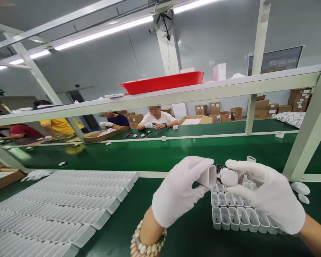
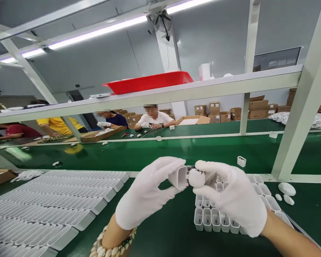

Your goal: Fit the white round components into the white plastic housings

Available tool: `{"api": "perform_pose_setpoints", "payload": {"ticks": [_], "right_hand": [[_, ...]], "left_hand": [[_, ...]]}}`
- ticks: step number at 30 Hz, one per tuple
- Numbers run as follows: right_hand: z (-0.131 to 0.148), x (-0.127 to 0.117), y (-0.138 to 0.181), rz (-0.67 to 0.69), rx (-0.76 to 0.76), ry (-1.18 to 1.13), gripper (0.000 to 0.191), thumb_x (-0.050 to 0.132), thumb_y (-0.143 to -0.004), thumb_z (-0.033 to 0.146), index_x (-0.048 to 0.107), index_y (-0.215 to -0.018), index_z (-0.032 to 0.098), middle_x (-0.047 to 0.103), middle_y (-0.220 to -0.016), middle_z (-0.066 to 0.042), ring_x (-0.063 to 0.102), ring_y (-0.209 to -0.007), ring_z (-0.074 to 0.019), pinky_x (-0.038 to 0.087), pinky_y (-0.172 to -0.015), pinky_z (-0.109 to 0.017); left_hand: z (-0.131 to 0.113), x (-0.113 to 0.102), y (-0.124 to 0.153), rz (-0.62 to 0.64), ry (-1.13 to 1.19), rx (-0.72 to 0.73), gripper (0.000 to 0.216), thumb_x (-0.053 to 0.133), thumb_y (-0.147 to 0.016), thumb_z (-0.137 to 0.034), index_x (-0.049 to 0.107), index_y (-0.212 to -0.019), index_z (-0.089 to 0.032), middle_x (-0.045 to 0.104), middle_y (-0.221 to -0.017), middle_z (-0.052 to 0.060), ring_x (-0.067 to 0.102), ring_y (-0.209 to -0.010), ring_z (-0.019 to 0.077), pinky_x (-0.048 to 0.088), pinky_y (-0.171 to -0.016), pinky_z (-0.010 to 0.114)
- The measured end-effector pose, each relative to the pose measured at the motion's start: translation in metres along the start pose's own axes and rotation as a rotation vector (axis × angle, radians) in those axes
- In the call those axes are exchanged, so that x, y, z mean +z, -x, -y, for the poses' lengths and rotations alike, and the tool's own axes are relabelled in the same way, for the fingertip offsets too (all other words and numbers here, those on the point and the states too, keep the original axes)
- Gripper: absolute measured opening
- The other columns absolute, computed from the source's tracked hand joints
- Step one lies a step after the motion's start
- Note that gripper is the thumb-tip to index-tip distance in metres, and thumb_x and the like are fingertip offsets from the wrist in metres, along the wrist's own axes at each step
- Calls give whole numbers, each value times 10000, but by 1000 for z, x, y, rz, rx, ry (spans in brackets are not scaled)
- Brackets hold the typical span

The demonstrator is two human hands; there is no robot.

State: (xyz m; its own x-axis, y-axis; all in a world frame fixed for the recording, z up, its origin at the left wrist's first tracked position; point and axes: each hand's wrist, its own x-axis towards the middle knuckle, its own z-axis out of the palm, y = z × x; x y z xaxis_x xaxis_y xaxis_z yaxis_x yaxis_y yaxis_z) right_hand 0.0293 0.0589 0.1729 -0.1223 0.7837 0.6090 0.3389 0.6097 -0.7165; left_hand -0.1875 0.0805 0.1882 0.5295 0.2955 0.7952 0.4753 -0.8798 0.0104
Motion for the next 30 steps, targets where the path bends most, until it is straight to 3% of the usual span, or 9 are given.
{"api": "perform_pose_setpoints", "payload": {"ticks": [5,11,25,30], "right_hand": [[-9,1,-2,67,-109,-3,427,708,-744,100,646,-1093,337,726,-815,87,689,-674,-102,613,-679,-185],[-14,5,-5,52,-300,104,436,690,-757,81,594,-1121,302,691,-793,84,652,-626,-78,590,-628,-163],[-17,7,-4,46,-310,269,389,651,-799,155,580,-1152,302,671,-758,69,636,-618,-95,566,-598,-211],[-12,7,-5,114,-241,343,210,627,-817,159,649,-984,284,689,-769,41,650,-634,-127,560,-554,-233]], "left_hand": [[-4,4,-1,19,-96,2,571,579,-785,11,416,-1293,-192,658,-1008,46,596,-990,155,523,-895,324],[0,7,1,51,-203,-18,471,574,-807,-49,455,-1248,-167,642,-1072,71,589,-1009,176,532,-848,305],[3,10,4,76,-251,11,463,556,-806,-44,435,-1241,-146,643,-1041,88,601,-939,186,562,-803,317],[1,10,2,79,-252,14,444,546,-792,-25,446,-1212,-130,653,-1012,92,609,-906,182,570,-776,309]]}}
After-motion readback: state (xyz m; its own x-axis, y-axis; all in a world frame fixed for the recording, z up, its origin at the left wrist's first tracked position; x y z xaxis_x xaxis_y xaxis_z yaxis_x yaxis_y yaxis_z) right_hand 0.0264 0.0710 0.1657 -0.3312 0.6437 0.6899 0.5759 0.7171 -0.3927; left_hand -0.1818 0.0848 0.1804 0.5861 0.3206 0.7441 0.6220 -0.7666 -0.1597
